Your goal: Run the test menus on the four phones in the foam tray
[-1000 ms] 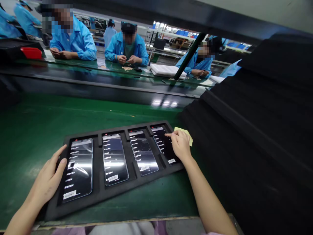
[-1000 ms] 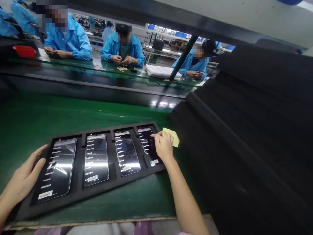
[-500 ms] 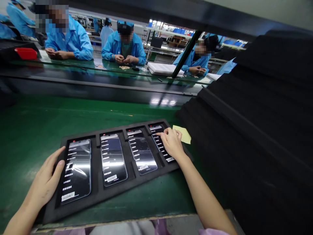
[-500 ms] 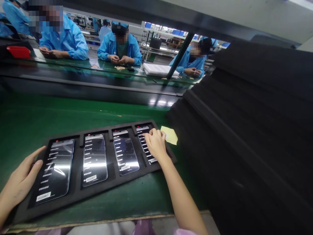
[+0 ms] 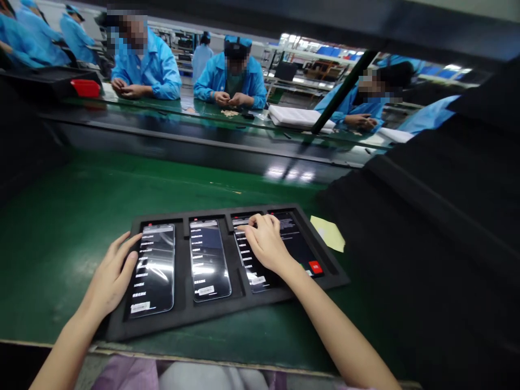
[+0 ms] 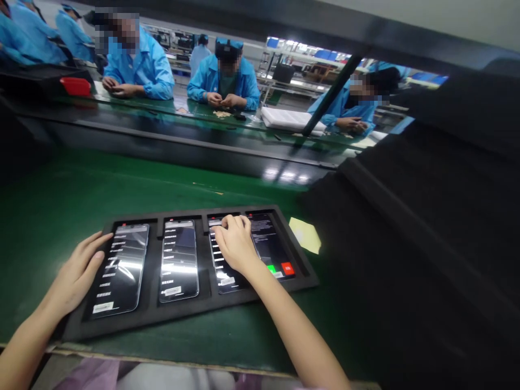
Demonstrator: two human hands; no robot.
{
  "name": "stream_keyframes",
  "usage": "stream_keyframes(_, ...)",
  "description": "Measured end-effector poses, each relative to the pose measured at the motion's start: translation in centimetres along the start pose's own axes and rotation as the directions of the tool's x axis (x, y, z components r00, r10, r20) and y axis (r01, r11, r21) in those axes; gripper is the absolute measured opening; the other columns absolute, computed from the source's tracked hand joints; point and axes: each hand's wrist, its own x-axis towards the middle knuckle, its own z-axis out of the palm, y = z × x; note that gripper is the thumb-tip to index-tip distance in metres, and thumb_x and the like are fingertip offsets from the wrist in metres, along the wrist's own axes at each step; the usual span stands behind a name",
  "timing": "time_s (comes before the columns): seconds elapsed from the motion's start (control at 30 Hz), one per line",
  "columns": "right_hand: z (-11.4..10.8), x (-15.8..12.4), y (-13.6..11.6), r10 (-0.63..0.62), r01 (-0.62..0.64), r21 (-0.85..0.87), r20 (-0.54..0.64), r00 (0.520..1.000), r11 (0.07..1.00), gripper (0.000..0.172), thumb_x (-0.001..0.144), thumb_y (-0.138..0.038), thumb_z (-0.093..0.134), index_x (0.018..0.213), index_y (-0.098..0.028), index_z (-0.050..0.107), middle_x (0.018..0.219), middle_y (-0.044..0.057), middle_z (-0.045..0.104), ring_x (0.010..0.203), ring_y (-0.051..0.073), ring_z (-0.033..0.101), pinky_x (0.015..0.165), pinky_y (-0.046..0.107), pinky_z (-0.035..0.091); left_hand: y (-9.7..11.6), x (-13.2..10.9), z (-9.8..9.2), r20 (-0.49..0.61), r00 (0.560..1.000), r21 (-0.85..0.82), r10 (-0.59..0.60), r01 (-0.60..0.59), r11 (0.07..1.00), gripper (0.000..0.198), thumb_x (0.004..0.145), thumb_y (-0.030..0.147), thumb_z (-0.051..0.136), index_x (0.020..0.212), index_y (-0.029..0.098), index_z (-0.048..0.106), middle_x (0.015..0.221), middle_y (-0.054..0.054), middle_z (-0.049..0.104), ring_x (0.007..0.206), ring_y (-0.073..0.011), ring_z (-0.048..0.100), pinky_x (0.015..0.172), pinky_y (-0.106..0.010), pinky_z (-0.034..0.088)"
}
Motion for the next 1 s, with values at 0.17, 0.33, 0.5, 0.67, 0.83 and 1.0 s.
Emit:
stream_keyframes(0.17,1.4,2.2,-3.6,-0.192,0.186,0.067,0.118,0.974,0.98,0.04,0.095,-0.025,0.027,0.107,-0.025,0.064,0.092,0.006,0.048,0.091,0.019,0.043,0.097,0.043,0.026,-0.3,-0.1,0.1,-0.019,1.0,-0.008,0.024,-0.025,1.0,0.061,0.084,0.059,0.02,0.124,0.023,0.049,0.137,-0.009,0.039,0.125,-0.0282,0.041,0.102,-0.047,0.036)
stream_keyframes(0.33,2.2,2.6,-4.1,-0.219,0.215,0.065,0.052,0.974,0.974,0.044,0.096,-0.028,0.022,0.105,-0.022,0.065,0.092,0.008,0.048,0.092,0.02,0.043,0.095,0.044,0.027,0.3,-0.6,-0.3,0.024,1.0,0.012,0.016,-0.016,1.0,0.058,0.086,0.054,0.019,0.124,0.022,0.05,0.14,-0.01,0.033,0.118,-0.0267,0.047,0.1,-0.047,0.039)
stream_keyframes(0.5,1.1,1.0,-2.7,-0.222,0.225,0.051,-0.056,0.973,0.973,0.046,0.096,-0.029,0.02,0.108,-0.021,0.064,0.09,0.007,0.048,0.09,0.02,0.045,0.092,0.044,0.027,0.9,-0.5,-0.8,0.102,0.993,0.084,0.05,-0.059,0.995,0.051,0.088,0.049,0.022,0.117,0.026,0.057,0.146,-0.007,0.02,0.099,-0.0226,0.054,0.093,-0.046,0.044)
stream_keyframes(0.67,0.3,-1.9,-1.9,-0.235,0.24,0.046,-0.1,0.967,0.97,0.043,0.095,-0.027,0.022,0.109,-0.022,0.062,0.087,0.006,0.049,0.087,0.019,0.047,0.089,0.042,0.029,0.4,-1.2,-0.4,0.09,0.996,-0.054,0.01,-0.006,0.999,0.048,0.088,0.047,0.027,0.125,0.027,0.049,0.148,-0.006,0.014,0.112,-0.0273,0.047,0.1,-0.051,0.036)
stream_keyframes(0.83,1.0,-4.6,-3.5,-0.311,0.327,0.136,-0.127,0.942,0.935,0.039,0.094,-0.02,0.025,0.102,-0.018,0.063,0.083,0.004,0.049,0.083,0.016,0.048,0.092,0.041,0.026,-0.4,-4.2,0.5,0.108,0.992,-0.447,-0.067,0.109,0.888,0.064,0.076,0.033,0.045,0.137,0.024,0.026,0.148,-0.007,0.017,0.136,-0.0281,0.017,0.111,-0.05,0.015)
stream_keyframes(1.0,1.4,-5.5,-5.8,-0.378,0.391,0.275,-0.104,0.92,0.878,0.039,0.093,-0.019,0.026,0.102,-0.022,0.064,0.083,0.003,0.049,0.081,0.014,0.048,0.096,0.04,0.022,-0.2,-6.1,0.7,0.152,0.985,-0.532,-0.077,0.147,0.834,0.073,0.07,0.029,0.052,0.136,0.023,0.023,0.149,-0.008,0.016,0.138,-0.0268,0.009,0.113,-0.048,0.007)
